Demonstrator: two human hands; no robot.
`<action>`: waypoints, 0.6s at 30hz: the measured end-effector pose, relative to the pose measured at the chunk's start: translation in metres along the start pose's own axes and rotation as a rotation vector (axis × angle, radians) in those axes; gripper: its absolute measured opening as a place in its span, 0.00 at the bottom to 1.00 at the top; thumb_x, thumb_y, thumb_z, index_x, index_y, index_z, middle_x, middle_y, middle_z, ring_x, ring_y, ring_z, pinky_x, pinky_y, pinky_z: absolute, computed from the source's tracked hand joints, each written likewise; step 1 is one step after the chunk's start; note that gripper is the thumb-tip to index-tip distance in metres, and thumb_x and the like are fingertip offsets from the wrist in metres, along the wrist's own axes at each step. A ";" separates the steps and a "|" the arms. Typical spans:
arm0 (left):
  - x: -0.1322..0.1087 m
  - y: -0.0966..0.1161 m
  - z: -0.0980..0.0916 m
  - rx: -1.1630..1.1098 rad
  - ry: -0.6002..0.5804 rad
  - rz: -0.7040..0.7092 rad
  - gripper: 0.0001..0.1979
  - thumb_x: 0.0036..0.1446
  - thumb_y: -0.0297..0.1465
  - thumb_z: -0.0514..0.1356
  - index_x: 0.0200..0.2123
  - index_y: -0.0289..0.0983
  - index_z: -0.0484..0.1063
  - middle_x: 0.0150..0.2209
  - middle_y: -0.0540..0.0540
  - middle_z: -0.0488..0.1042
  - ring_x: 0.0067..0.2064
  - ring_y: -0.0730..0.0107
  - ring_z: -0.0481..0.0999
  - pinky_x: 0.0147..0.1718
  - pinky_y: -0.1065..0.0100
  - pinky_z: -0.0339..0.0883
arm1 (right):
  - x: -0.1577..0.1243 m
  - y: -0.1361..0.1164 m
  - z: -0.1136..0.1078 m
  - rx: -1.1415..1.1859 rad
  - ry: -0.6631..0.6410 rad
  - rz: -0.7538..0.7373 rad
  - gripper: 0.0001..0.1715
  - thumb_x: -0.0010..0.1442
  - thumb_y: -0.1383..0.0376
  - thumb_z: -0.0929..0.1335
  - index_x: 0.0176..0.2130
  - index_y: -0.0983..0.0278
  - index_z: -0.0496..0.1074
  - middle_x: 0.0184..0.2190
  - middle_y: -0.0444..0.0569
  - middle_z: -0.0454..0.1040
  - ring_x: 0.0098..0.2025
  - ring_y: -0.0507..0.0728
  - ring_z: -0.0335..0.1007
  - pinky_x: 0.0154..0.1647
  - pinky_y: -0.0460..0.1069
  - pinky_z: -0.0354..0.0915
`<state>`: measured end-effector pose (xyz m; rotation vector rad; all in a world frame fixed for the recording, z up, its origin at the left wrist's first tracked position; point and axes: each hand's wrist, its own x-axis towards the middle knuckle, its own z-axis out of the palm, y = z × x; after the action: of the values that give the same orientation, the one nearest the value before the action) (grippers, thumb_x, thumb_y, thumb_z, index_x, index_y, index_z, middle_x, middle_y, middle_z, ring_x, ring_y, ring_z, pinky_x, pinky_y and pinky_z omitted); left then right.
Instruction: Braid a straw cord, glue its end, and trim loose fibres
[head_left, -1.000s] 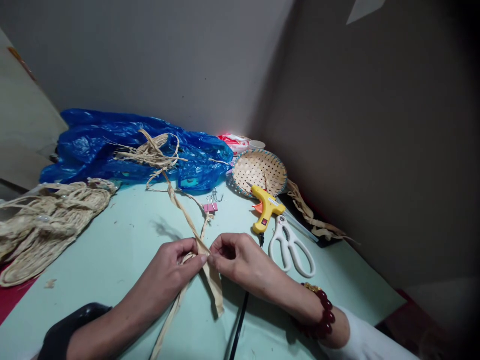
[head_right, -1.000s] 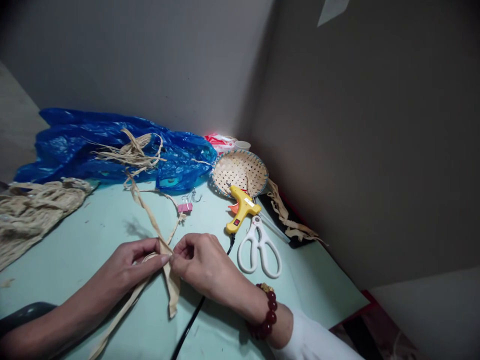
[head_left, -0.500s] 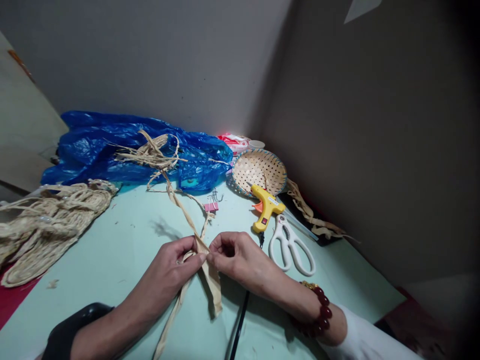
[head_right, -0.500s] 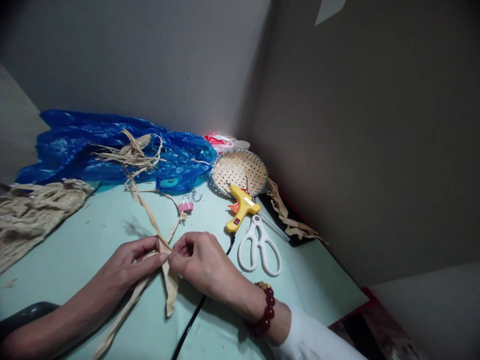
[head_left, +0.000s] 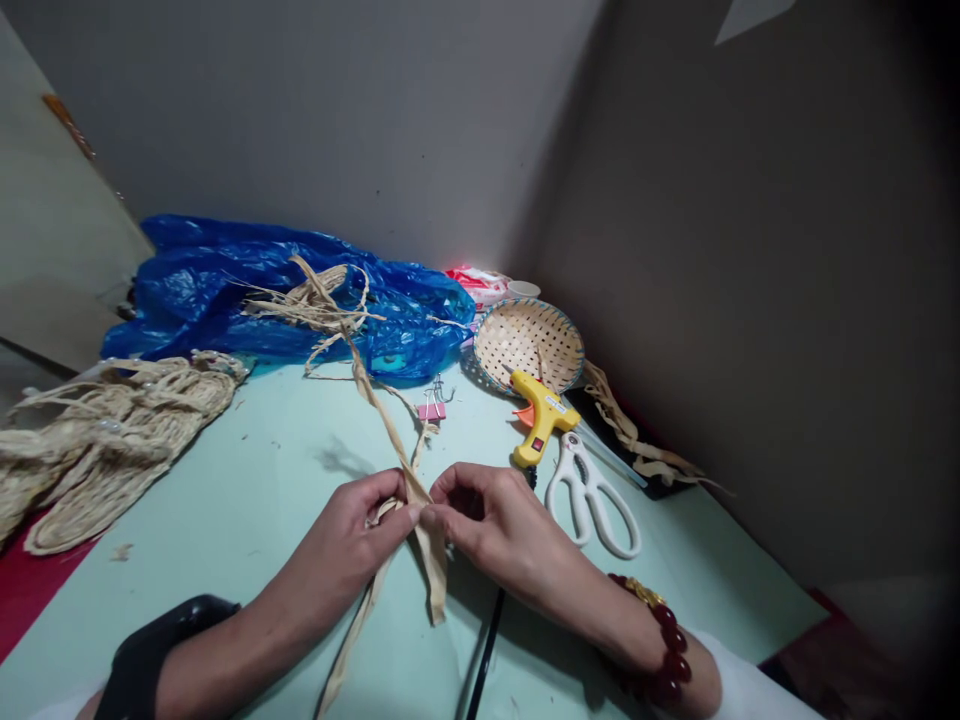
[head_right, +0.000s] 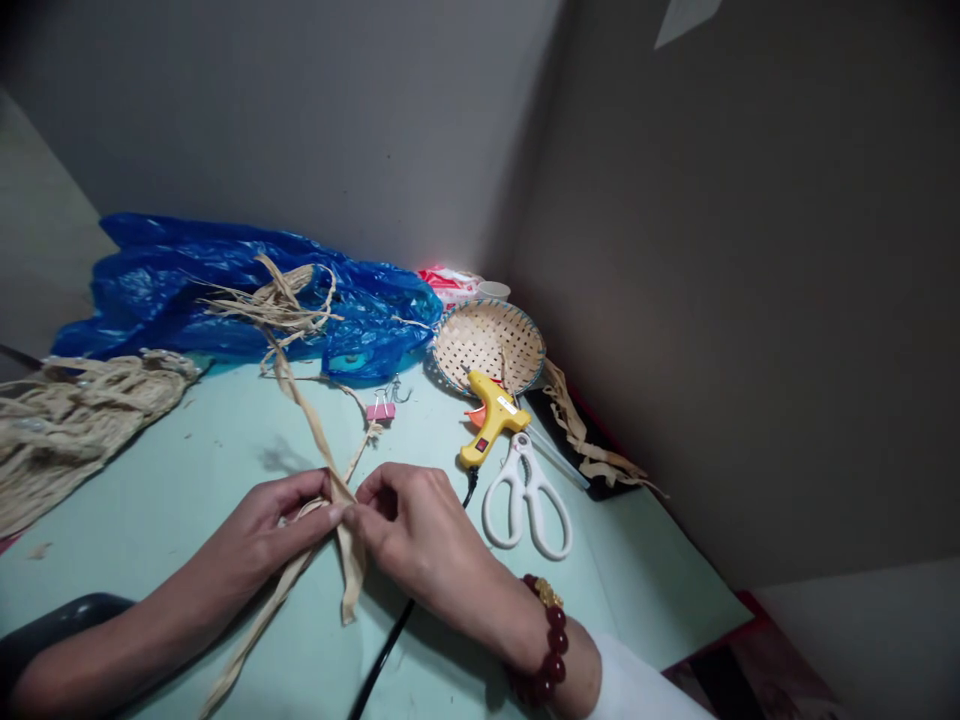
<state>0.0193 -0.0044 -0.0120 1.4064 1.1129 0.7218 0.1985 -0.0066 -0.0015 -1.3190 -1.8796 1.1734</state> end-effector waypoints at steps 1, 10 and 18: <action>0.001 -0.001 0.001 0.008 0.007 0.003 0.10 0.58 0.37 0.57 0.30 0.37 0.69 0.29 0.53 0.67 0.33 0.67 0.65 0.33 0.69 0.59 | 0.000 -0.002 0.001 -0.037 0.016 -0.016 0.09 0.60 0.62 0.67 0.31 0.65 0.71 0.21 0.39 0.66 0.24 0.48 0.58 0.25 0.43 0.53; 0.002 -0.003 0.003 0.078 0.061 0.010 0.06 0.51 0.32 0.59 0.25 0.37 0.67 0.23 0.56 0.60 0.28 0.71 0.58 0.28 0.71 0.54 | 0.005 0.003 0.009 -0.024 -0.003 -0.007 0.04 0.55 0.68 0.65 0.28 0.65 0.68 0.20 0.39 0.65 0.24 0.48 0.58 0.24 0.42 0.54; 0.001 0.003 0.000 0.013 -0.004 0.041 0.06 0.52 0.29 0.58 0.33 0.37 0.74 0.30 0.52 0.74 0.37 0.64 0.70 0.37 0.70 0.63 | 0.010 0.005 0.002 0.118 -0.077 0.073 0.06 0.53 0.65 0.67 0.29 0.67 0.69 0.22 0.40 0.63 0.25 0.48 0.55 0.24 0.43 0.52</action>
<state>0.0203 -0.0036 -0.0092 1.4445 1.0898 0.7421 0.1952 0.0024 -0.0073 -1.3042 -1.7990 1.3685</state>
